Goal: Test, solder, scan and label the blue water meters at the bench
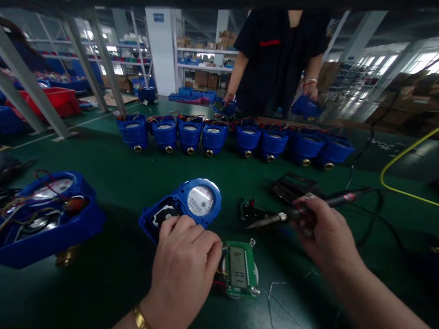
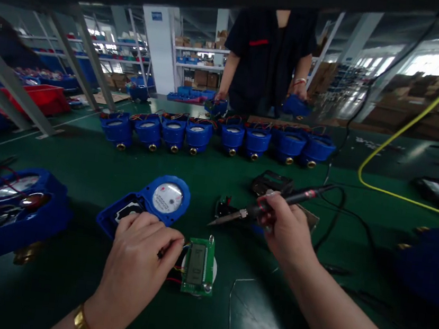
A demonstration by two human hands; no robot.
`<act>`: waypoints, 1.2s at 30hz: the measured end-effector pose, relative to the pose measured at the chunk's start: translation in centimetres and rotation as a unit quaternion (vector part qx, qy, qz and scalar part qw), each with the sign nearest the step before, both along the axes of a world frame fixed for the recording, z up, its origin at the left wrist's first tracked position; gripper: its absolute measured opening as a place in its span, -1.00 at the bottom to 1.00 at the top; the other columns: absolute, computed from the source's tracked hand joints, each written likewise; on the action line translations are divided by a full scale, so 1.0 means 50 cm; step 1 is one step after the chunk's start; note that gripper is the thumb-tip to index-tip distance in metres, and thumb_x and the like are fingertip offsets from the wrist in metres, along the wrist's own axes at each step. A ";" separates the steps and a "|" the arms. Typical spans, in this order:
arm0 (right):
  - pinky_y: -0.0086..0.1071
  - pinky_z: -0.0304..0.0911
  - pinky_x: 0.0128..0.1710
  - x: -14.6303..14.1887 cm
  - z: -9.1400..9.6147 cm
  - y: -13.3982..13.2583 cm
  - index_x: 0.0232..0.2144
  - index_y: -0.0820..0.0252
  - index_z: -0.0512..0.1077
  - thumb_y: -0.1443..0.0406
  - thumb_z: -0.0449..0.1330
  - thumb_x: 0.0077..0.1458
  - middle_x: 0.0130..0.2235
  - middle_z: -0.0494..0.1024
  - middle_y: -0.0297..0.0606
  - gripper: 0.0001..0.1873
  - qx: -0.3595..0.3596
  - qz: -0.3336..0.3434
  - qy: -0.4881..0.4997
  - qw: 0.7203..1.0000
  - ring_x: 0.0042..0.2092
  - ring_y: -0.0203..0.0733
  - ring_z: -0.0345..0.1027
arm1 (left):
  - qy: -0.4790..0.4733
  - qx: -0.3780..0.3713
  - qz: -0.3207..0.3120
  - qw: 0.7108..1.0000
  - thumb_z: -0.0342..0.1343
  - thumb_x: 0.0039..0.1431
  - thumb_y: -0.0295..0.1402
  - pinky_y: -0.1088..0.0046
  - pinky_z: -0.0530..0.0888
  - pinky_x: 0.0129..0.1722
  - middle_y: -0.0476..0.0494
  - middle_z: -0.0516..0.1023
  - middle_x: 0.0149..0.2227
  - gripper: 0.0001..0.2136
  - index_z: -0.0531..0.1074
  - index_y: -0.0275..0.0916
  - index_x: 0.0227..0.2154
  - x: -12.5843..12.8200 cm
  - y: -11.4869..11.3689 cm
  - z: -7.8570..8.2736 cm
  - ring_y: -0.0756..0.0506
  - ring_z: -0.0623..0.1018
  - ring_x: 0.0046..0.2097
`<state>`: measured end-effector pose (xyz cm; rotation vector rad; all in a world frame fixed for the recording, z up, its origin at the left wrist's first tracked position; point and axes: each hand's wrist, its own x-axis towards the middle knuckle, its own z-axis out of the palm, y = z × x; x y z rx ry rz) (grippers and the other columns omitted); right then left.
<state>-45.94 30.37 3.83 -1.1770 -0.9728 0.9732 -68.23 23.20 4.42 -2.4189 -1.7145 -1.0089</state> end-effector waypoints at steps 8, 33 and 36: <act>-0.57 -0.03 -0.80 -0.027 -0.035 0.007 -0.59 0.24 0.33 0.10 0.31 -0.31 -0.67 0.26 -0.41 -0.66 -0.067 0.009 0.049 0.996 -0.69 -0.42 0.09 | 0.020 0.001 0.002 1.000 0.01 0.18 -0.44 0.22 0.18 -0.22 0.06 0.41 -0.50 -0.83 0.38 -0.18 -0.52 0.002 0.000 -0.001 -0.10 0.33 -0.33; -0.56 0.07 -0.73 -0.049 -0.029 -0.008 -0.60 0.25 0.36 0.15 0.38 -0.41 -0.61 0.36 -0.35 -0.64 -0.100 0.016 0.051 0.994 -0.63 -0.40 0.18 | 0.006 0.009 -0.001 1.000 -0.03 0.21 -0.42 0.26 0.13 -0.25 0.06 0.37 -0.51 -0.79 0.35 -0.18 -0.53 0.000 -0.001 -0.012 -0.09 0.31 -0.34; -0.56 0.04 -0.74 -0.049 -0.029 -0.007 -0.60 0.25 0.36 0.15 0.38 -0.40 -0.62 0.34 -0.36 -0.65 -0.098 0.018 0.049 0.994 -0.65 -0.41 0.15 | 0.005 0.005 -0.002 1.000 -0.03 0.21 -0.42 0.27 0.12 -0.25 0.06 0.36 -0.52 -0.79 0.35 -0.18 -0.53 -0.002 -0.002 -0.012 -0.09 0.31 -0.34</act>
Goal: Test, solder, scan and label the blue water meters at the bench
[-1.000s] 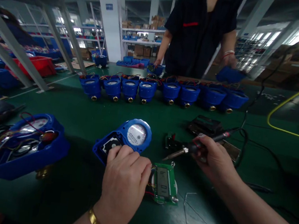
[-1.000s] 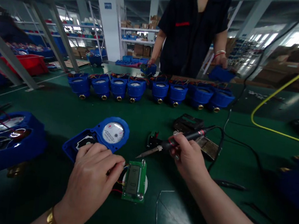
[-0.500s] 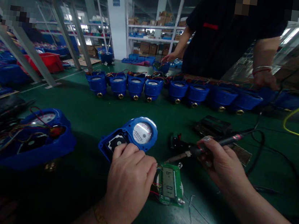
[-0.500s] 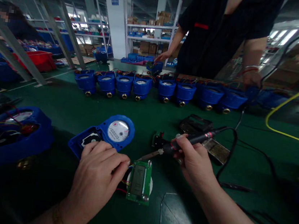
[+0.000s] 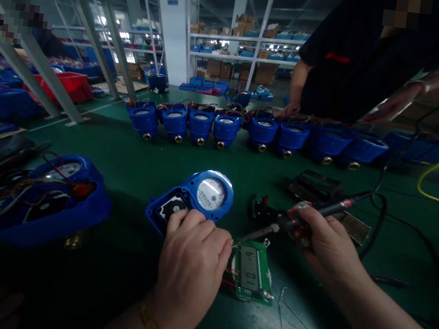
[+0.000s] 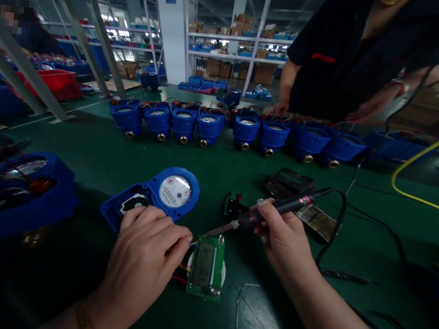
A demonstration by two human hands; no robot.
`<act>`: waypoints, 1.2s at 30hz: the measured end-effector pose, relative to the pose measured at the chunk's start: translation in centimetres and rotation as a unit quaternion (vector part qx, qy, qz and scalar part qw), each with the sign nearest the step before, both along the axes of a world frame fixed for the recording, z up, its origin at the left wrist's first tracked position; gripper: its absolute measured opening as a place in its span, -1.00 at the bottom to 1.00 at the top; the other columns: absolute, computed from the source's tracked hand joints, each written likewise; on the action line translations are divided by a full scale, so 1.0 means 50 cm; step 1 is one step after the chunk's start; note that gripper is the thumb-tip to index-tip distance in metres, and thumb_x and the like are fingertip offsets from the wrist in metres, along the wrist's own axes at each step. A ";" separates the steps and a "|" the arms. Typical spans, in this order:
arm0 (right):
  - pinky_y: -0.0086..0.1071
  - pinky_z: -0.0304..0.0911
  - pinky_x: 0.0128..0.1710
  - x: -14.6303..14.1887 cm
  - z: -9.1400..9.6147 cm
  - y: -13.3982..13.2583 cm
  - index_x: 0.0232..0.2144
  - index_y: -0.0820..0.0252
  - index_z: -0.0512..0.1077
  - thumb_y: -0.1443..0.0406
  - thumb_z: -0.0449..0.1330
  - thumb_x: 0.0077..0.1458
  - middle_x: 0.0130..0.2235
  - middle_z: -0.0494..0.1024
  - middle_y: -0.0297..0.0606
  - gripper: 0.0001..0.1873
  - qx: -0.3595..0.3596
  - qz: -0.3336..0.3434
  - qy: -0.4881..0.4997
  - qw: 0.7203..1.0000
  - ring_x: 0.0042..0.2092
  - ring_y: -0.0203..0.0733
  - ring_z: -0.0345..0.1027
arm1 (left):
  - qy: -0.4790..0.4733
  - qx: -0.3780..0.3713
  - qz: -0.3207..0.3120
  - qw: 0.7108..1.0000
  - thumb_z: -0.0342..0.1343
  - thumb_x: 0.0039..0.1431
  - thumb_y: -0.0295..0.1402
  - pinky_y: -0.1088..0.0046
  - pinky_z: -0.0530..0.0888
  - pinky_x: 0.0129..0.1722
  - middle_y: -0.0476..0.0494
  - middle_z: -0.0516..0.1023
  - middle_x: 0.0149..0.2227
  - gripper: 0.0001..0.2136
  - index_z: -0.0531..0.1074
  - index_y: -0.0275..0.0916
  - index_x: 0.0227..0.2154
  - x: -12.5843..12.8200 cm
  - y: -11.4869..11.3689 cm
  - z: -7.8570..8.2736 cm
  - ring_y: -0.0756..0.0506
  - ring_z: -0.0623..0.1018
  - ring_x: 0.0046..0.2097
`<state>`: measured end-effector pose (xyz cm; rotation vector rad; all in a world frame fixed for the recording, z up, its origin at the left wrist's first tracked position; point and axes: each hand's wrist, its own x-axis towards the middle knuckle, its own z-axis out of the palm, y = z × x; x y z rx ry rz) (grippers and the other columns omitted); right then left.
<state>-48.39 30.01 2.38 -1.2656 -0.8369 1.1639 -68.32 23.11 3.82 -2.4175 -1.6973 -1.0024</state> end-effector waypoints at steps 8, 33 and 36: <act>-0.59 -0.05 -0.77 -0.001 0.003 -0.001 -0.62 0.26 0.36 0.16 0.38 -0.44 -0.65 0.32 -0.38 -0.65 -0.018 -0.010 0.009 1.000 -0.67 -0.45 0.10 | 0.009 0.001 0.000 1.000 -0.03 0.22 -0.42 0.26 0.13 -0.25 0.06 0.35 -0.52 -0.79 0.35 -0.18 -0.53 0.004 0.003 0.000 -0.09 0.31 -0.34; -0.56 0.06 -0.75 0.007 -0.009 -0.002 -0.57 0.22 0.35 0.12 0.35 -0.34 -0.62 0.34 -0.38 -0.64 0.004 -0.029 0.007 1.000 -0.65 -0.42 0.13 | 0.014 0.014 -0.002 1.000 -0.03 0.22 -0.43 0.26 0.12 -0.25 0.06 0.35 -0.51 -0.79 0.34 -0.19 -0.54 0.002 0.002 0.001 -0.10 0.30 -0.34; -0.56 0.09 -0.74 0.007 -0.008 -0.002 -0.57 0.21 0.35 0.13 0.35 -0.32 -0.62 0.32 -0.39 -0.67 0.005 -0.034 0.008 0.999 -0.64 -0.41 0.12 | 0.021 0.001 -0.003 1.000 -0.03 0.22 -0.43 0.25 0.13 -0.24 0.05 0.36 -0.50 -0.79 0.35 -0.19 -0.53 0.003 0.001 0.004 -0.10 0.31 -0.33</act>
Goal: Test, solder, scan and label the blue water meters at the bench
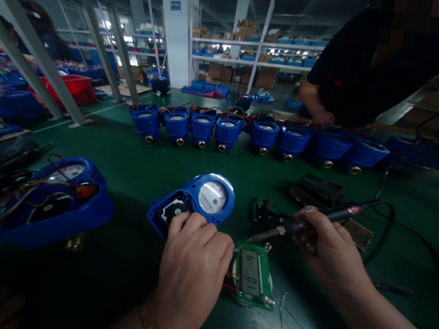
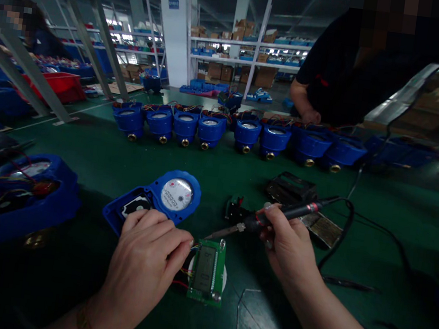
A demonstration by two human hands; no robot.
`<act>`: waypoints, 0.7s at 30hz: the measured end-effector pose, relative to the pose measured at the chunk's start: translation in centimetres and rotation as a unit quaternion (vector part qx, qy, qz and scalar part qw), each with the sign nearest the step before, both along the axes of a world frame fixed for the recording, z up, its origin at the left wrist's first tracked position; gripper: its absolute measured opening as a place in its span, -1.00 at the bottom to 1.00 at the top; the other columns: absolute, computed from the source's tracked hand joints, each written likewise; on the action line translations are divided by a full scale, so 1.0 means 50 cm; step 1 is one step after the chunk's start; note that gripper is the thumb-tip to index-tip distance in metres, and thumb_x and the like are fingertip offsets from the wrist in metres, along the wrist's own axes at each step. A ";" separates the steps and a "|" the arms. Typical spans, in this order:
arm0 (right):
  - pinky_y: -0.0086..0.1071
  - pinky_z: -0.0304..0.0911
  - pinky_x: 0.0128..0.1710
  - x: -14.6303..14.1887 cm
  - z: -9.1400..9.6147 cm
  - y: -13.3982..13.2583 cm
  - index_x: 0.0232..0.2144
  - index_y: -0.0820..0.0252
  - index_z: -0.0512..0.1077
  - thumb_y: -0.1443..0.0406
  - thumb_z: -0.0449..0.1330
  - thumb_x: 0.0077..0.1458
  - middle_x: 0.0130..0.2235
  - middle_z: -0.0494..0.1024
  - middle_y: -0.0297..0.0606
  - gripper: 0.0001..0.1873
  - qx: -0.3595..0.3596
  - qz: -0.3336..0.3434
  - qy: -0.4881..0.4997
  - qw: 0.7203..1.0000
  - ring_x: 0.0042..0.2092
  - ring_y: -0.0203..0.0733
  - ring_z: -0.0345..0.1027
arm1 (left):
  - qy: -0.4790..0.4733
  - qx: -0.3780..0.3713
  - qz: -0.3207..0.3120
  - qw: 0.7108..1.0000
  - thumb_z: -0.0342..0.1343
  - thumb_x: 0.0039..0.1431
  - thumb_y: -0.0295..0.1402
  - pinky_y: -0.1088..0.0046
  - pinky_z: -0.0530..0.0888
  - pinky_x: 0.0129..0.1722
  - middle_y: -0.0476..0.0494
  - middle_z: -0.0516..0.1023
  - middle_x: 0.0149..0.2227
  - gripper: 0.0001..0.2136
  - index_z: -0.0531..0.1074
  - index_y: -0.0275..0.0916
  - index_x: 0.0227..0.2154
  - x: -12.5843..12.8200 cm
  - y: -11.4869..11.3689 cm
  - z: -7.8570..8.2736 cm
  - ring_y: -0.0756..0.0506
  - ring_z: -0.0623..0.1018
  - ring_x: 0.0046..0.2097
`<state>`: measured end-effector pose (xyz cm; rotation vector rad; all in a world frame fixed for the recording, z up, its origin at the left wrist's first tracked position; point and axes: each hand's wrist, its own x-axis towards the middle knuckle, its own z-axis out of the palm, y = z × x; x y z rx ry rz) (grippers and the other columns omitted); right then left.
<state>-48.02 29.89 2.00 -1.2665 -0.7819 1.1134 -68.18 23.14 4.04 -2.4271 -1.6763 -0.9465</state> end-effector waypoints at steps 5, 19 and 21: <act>-0.54 0.05 -0.74 0.001 0.002 0.002 -0.56 0.18 0.34 0.11 0.35 -0.27 -0.62 0.30 -0.41 -0.67 0.042 -0.001 0.005 0.999 -0.64 -0.41 0.10 | 0.002 0.002 0.000 1.000 -0.04 0.22 -0.42 0.24 0.14 -0.24 0.05 0.37 -0.50 -0.79 0.34 -0.19 -0.53 -0.003 0.000 -0.002 -0.10 0.31 -0.33; -0.34 0.38 -0.36 0.011 0.003 -0.051 -0.12 0.12 0.32 0.10 0.18 0.12 -0.32 0.55 -0.20 -0.67 0.177 0.145 -0.169 0.959 -0.32 -0.16 0.47 | -0.058 -0.030 0.003 0.998 -0.07 0.17 -0.51 0.20 0.19 -0.22 0.01 0.42 -0.39 -0.87 0.34 -0.18 -0.35 -0.004 -0.004 0.009 -0.11 0.34 -0.28; -0.30 0.39 -0.28 0.013 -0.002 -0.058 -0.08 0.11 0.29 0.09 0.15 0.15 -0.23 0.53 -0.16 -0.65 0.201 0.198 -0.172 0.944 -0.22 -0.12 0.46 | -0.057 -0.035 0.000 0.998 -0.09 0.15 -0.54 0.19 0.19 -0.21 0.00 0.41 -0.39 -0.85 0.33 -0.19 -0.38 -0.006 -0.005 0.012 -0.11 0.33 -0.28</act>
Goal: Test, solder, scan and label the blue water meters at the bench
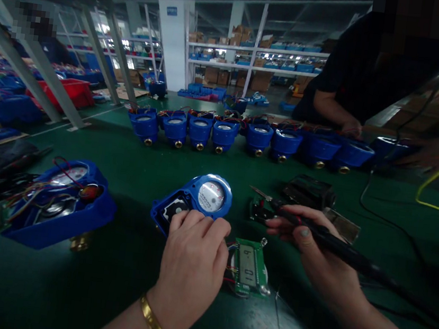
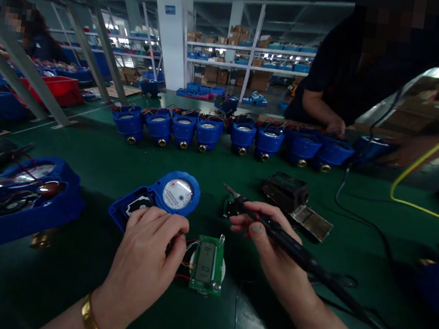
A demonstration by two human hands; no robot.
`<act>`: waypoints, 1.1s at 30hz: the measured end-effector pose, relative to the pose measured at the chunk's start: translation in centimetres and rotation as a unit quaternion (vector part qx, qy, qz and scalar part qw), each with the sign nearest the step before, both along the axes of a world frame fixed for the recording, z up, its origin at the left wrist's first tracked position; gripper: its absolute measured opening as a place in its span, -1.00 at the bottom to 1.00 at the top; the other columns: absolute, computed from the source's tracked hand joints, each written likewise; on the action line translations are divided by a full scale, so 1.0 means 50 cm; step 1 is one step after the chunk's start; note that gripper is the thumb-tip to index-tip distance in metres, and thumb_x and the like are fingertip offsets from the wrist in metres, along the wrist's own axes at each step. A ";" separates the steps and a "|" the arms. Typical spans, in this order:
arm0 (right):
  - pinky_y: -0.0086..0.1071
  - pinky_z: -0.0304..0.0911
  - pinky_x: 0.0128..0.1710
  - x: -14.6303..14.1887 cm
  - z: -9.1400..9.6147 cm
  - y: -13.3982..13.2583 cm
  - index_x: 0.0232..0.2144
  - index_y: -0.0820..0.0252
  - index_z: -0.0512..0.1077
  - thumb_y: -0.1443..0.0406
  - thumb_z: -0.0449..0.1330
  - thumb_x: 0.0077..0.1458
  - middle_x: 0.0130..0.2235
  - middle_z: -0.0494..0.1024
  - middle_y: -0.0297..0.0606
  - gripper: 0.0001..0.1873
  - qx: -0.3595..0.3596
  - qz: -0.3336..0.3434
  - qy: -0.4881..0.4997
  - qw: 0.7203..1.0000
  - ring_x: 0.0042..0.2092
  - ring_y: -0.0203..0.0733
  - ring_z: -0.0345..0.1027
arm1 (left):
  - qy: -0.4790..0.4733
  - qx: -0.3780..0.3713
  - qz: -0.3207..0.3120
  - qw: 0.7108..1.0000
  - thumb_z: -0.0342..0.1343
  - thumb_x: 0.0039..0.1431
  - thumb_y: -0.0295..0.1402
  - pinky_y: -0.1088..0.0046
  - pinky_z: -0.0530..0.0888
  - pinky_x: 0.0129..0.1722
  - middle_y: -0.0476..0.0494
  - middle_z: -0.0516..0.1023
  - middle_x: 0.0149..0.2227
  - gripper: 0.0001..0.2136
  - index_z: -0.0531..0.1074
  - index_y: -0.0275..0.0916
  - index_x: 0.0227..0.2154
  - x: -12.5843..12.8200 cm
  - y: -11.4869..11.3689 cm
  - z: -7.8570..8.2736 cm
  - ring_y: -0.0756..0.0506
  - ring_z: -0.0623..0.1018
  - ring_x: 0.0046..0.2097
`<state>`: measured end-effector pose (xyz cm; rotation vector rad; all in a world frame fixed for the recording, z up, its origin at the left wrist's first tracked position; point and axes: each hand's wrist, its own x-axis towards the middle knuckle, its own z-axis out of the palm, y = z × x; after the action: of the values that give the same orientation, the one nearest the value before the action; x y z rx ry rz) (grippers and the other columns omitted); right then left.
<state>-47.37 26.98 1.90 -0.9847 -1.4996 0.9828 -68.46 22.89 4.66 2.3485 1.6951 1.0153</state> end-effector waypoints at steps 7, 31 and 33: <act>-0.20 0.30 -0.05 -0.005 -0.009 -0.026 0.11 0.01 0.10 -0.12 0.35 -0.29 0.00 0.36 -0.13 -0.05 0.034 0.115 -0.071 0.990 0.01 0.03 0.30 | 0.019 -0.008 -0.015 1.000 -0.08 0.12 -0.55 0.16 0.21 -0.20 -0.05 0.40 -0.36 -0.82 0.37 -0.21 -0.46 -0.006 -0.004 0.002 -0.14 0.32 -0.23; -0.25 0.31 -0.04 -0.005 0.008 -0.034 0.16 -0.05 0.01 0.17 0.36 -0.14 0.06 0.28 -0.18 -0.12 0.110 0.153 -0.202 0.961 -0.01 -0.06 0.29 | 0.000 -0.091 -0.079 0.993 0.02 0.09 -0.50 0.12 0.24 -0.23 -0.07 0.33 -0.31 -0.88 0.37 -0.20 -0.50 -0.027 -0.004 0.028 -0.16 0.28 -0.19; -0.27 0.30 -0.04 -0.006 0.008 -0.033 0.16 -0.06 0.00 0.18 0.36 -0.14 0.07 0.27 -0.20 -0.12 0.111 0.155 -0.206 0.960 -0.01 -0.08 0.29 | 0.002 -0.101 -0.087 0.991 0.05 0.08 -0.50 0.11 0.23 -0.22 -0.05 0.32 -0.33 -0.88 0.38 -0.18 -0.51 -0.030 -0.003 0.030 -0.16 0.28 -0.19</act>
<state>-47.66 25.33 2.31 -0.8376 -2.1121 0.8274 -69.96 22.72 6.14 2.3187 1.4842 0.7721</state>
